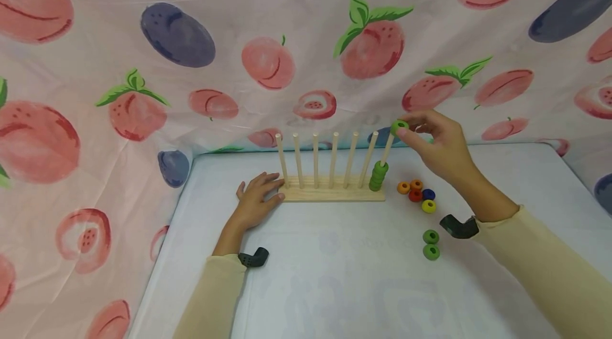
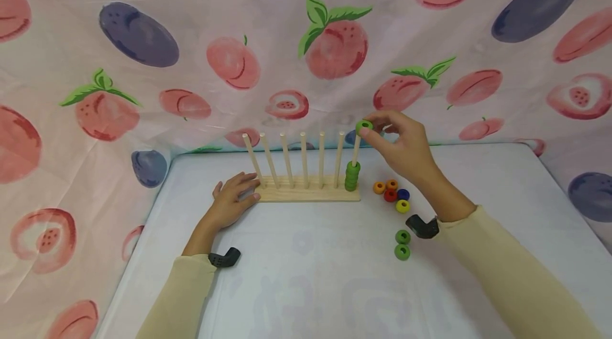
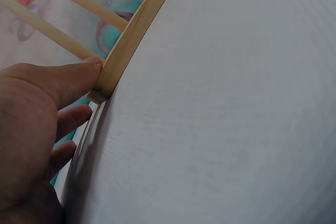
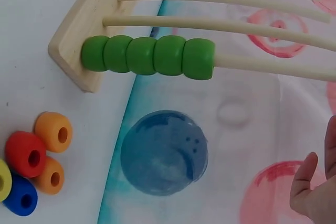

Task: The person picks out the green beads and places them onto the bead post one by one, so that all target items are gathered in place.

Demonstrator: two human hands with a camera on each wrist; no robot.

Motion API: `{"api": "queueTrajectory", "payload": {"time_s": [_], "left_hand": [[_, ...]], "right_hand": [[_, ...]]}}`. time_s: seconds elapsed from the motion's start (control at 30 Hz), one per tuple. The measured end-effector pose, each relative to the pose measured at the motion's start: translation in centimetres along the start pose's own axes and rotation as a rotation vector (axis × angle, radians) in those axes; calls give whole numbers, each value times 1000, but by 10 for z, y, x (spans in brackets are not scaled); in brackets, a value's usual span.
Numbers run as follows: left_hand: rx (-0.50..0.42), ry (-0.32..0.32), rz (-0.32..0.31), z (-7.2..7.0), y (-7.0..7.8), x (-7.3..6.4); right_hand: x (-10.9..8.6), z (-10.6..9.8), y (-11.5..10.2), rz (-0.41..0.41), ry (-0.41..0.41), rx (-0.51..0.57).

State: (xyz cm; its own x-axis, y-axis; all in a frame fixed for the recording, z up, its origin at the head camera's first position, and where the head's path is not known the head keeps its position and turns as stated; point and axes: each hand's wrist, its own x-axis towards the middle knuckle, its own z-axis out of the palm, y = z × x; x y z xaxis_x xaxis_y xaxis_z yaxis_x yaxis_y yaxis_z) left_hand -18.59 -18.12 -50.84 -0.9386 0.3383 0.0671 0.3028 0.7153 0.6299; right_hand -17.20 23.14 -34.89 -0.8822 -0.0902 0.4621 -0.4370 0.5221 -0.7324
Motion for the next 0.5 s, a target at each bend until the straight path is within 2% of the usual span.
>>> {"api": "queueTrajectory", "payload": {"time_s": [0.2,0.5], "left_hand": [[-5,3,4,0,0,0],[3,1,3,0,1,0]], "right_hand": [[4,6,1,15,-32,-39],[4,9,5,46,-64,-19]]}}
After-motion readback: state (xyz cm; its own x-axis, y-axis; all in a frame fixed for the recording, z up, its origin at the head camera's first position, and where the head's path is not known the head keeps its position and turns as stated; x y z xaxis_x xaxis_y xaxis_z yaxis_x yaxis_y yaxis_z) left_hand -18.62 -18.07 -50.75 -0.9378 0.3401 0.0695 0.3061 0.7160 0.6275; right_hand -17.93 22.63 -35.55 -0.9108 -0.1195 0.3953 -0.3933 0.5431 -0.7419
